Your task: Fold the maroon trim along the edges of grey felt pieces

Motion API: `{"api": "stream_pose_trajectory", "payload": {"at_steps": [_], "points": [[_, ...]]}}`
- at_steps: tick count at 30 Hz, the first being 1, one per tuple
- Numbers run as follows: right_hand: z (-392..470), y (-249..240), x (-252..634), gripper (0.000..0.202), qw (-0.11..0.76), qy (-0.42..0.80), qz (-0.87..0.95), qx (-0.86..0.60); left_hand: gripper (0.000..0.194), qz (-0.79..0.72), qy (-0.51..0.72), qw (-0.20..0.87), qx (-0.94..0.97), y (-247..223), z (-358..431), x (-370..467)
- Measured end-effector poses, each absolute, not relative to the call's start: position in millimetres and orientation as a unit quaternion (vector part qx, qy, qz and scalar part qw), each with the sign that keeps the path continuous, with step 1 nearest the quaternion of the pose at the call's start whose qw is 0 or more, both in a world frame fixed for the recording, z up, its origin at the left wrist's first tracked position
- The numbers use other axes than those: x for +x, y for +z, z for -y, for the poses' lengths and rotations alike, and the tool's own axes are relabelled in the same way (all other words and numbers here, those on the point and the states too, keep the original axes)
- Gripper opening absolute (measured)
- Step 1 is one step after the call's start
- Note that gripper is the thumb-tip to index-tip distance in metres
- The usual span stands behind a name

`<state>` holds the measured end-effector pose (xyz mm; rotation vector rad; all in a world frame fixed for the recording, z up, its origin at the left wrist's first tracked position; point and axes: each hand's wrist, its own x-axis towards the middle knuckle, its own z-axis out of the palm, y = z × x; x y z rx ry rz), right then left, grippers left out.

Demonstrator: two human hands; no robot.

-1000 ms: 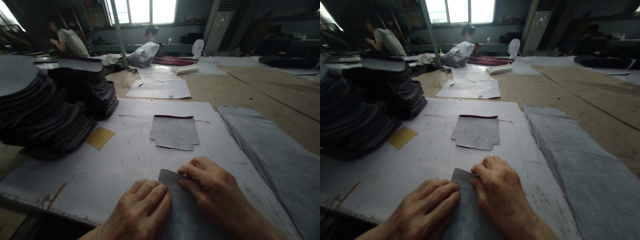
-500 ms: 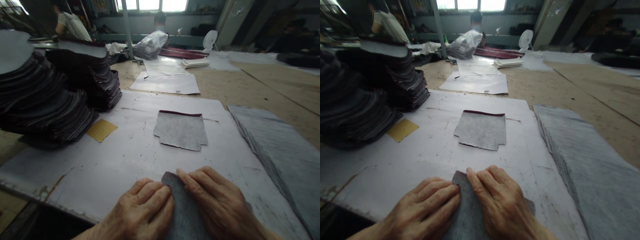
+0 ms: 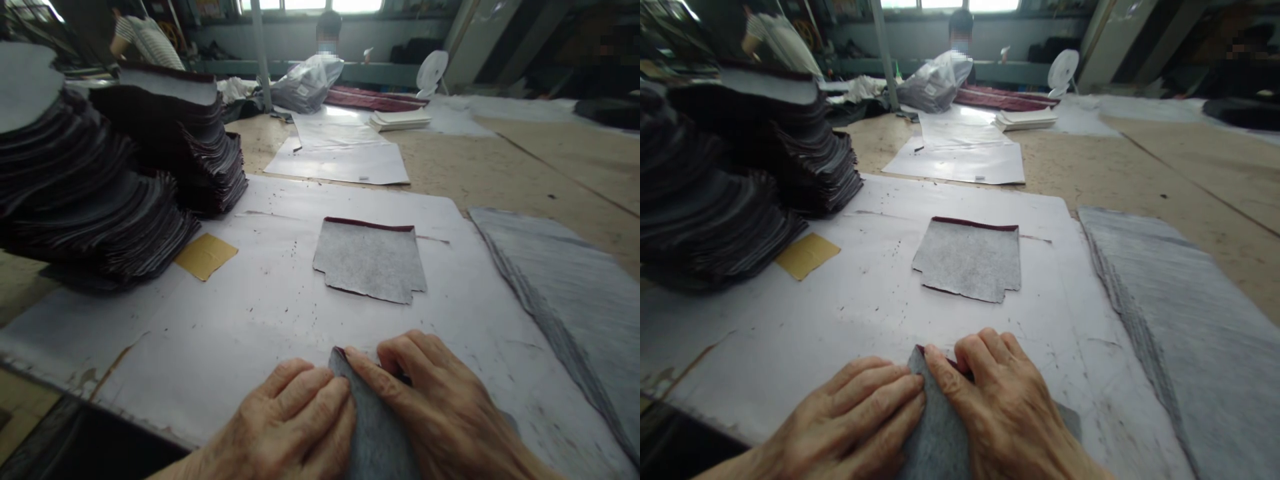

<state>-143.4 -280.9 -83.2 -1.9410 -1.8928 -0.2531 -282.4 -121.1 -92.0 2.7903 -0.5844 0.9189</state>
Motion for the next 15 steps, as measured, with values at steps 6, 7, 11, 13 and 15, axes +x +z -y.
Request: {"api": "stream_pose_trajectory", "payload": {"at_steps": [6,7,11,13,15], "points": [[279.8,-81.2,-143.3,0.041,0.196,-0.098,0.680,-0.700,0.021,0.188,0.296,0.064,0.934,-93.6,122.5,-284.6],[279.9,-80.7,-144.2,0.040,0.194,-0.098,0.678,-0.702,0.021,0.190,0.301,0.063,0.932,-93.4,122.5,-284.4],[279.8,-79.4,-149.1,0.039,0.184,-0.101,0.666,-0.715,0.024,0.182,0.304,0.074,0.932,-94.0,121.6,-284.6],[279.5,-78.9,-150.6,0.039,0.177,-0.104,0.663,-0.720,0.023,0.163,0.329,0.089,0.926,-96.0,120.5,-285.1],[279.0,-77.8,-151.0,0.038,0.172,-0.106,0.661,-0.722,0.023,0.146,0.360,0.101,0.916,-98.3,118.7,-285.1]]}}
